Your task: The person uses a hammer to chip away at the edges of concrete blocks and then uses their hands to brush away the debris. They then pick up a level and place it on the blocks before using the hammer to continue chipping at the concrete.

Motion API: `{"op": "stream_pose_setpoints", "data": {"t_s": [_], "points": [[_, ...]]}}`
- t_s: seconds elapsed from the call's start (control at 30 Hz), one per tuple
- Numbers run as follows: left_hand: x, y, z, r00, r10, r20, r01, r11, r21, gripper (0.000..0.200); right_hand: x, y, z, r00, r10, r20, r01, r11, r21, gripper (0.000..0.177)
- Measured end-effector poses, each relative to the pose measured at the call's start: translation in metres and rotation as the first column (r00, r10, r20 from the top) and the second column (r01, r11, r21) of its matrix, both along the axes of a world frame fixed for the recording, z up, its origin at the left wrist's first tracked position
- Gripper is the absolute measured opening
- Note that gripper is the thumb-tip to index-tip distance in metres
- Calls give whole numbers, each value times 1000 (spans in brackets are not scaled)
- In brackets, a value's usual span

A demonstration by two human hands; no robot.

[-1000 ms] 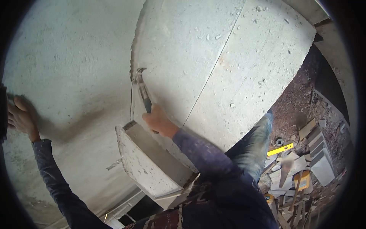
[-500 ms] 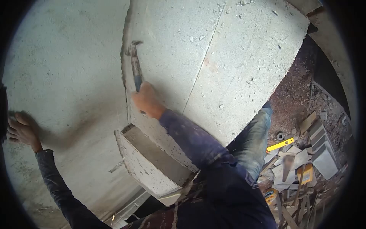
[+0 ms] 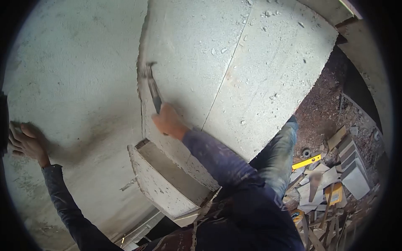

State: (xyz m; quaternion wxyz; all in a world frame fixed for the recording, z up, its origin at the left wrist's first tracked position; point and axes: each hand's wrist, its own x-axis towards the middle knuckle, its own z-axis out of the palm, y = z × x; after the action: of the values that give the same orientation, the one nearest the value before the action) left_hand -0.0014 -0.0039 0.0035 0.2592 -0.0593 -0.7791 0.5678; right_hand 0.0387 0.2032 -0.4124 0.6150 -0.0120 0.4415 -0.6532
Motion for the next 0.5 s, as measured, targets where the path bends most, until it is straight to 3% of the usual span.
{"op": "stream_pose_setpoints", "data": {"t_s": [0.1,0.13,0.2,0.23,0.3,0.33,0.4,0.43,0.47,0.5], "points": [[2,1,-2,999,28,-27,-28,999,17,58,-26,58,24,993,0,115,10,996,-89,31],[5,-6,3,999,30,-27,-29,999,26,58,-40,71,32,989,-147,-16,146,986,-76,26],[21,-46,36,994,105,-15,-106,973,-204,59,-75,86,49,855,-483,-189,461,874,-152,16],[41,-86,65,967,237,-99,-254,940,-228,58,-94,87,57,724,-656,-213,617,754,-227,12],[28,-63,46,978,189,-90,-205,949,-239,59,-132,75,59,257,-908,-332,844,378,-380,20],[25,-53,41,987,140,-83,-156,956,-250,60,-149,60,58,75,-990,-120,911,117,-396,16],[36,-78,57,982,167,-85,-182,958,-220,61,-141,13,56,-123,-974,190,984,-144,-100,14],[42,-85,61,977,195,-87,-208,960,-187,62,-101,-18,28,168,-969,-179,978,187,-96,14],[31,-65,48,979,186,-88,-200,961,-191,62,-66,-38,7,418,-756,-504,883,467,32,15],[14,-29,20,994,99,-45,-103,989,-104,59,-61,-19,6,815,-539,-213,563,823,73,17]]}}
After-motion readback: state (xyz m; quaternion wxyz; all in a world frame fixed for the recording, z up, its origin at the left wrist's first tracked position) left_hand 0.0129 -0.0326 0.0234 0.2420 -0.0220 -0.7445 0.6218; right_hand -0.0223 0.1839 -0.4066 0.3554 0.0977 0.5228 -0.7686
